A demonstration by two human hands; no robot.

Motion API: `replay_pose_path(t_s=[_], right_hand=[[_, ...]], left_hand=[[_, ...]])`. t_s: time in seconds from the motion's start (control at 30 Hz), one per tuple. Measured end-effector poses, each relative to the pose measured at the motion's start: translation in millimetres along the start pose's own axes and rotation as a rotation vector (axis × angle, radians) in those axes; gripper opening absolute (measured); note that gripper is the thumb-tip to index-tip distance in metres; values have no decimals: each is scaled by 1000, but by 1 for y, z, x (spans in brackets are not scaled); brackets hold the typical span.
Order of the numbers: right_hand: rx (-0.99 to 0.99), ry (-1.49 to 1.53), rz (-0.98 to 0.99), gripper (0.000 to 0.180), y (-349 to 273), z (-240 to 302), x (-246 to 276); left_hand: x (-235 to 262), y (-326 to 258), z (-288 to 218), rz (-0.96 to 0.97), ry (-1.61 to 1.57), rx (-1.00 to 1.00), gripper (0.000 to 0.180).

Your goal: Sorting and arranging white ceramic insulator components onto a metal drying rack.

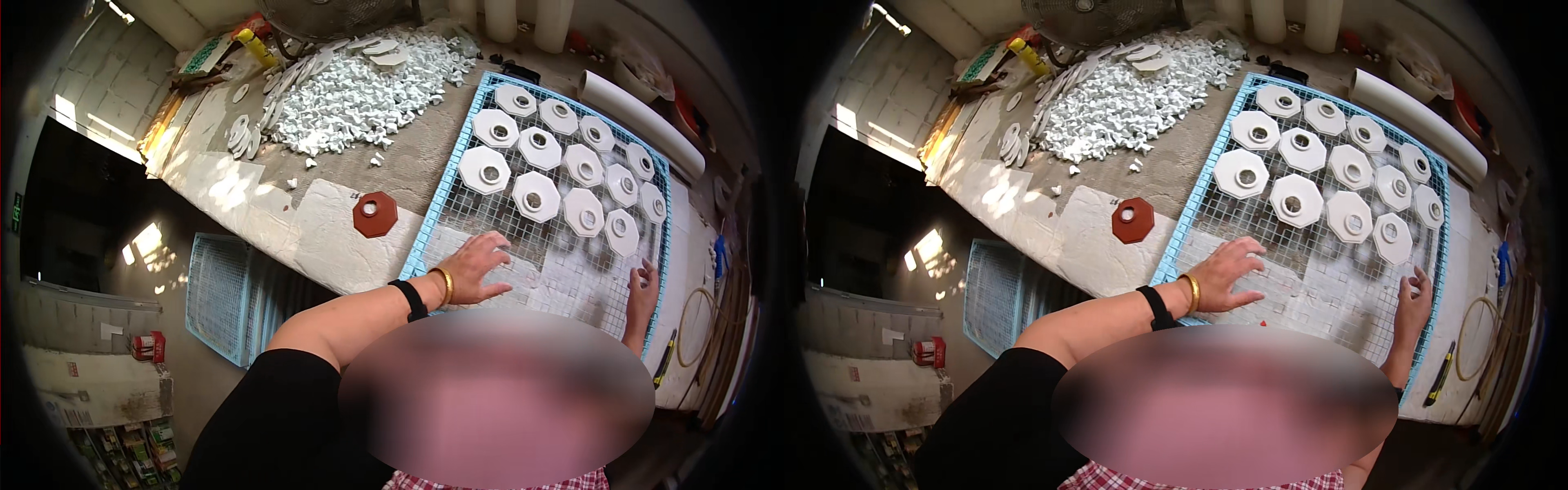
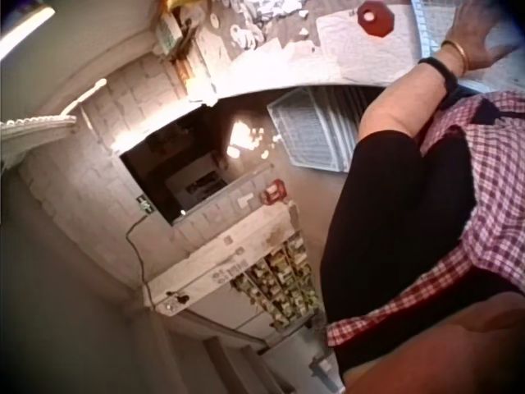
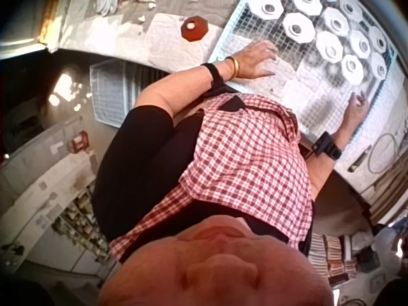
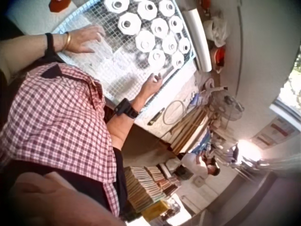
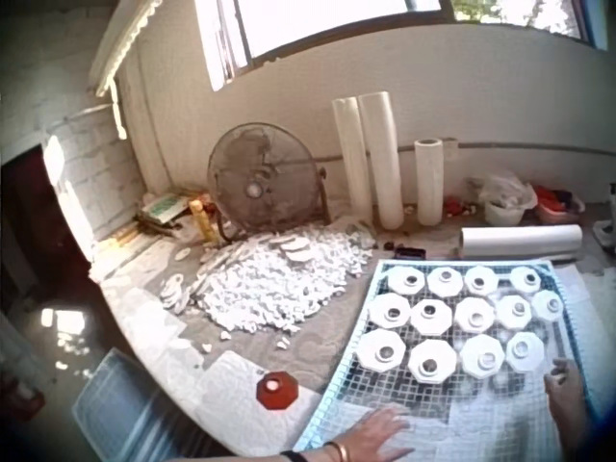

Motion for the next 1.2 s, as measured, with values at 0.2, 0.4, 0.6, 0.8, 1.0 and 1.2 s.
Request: replay_pose_path(t_s=[0.2,0.4,0.6,0.8,1.0,1.2], right_hand=[[-100,47,73,32,-108,72,-40],[-31,101,175,27,-218,200,-151],[73,-125,270,32,-289,300,-238],[295,-273,170,31,-314,317,-253],[316,-335,142,32,-325,334,-274],[212,-392,150,31,-335,356,-319]], left_hand=[[75,-37,35,-31,-444,-31,44],[243,-114,115,-96,-285,-93,37],[397,-224,269,-372,153,280,39],[475,-359,349,-600,444,697,53],[573,-411,430,-581,599,866,85],[690,-415,578,-443,694,776,106]])
Point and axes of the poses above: each hand's wrist, its own y-axis towards the middle knuckle, its own x-axis out of the back of the hand, z = x × y, the point moved 9 cm from there along y, towards the middle knuckle, and after that the axes turned 5 degrees about -z, right-handed, at the moved point
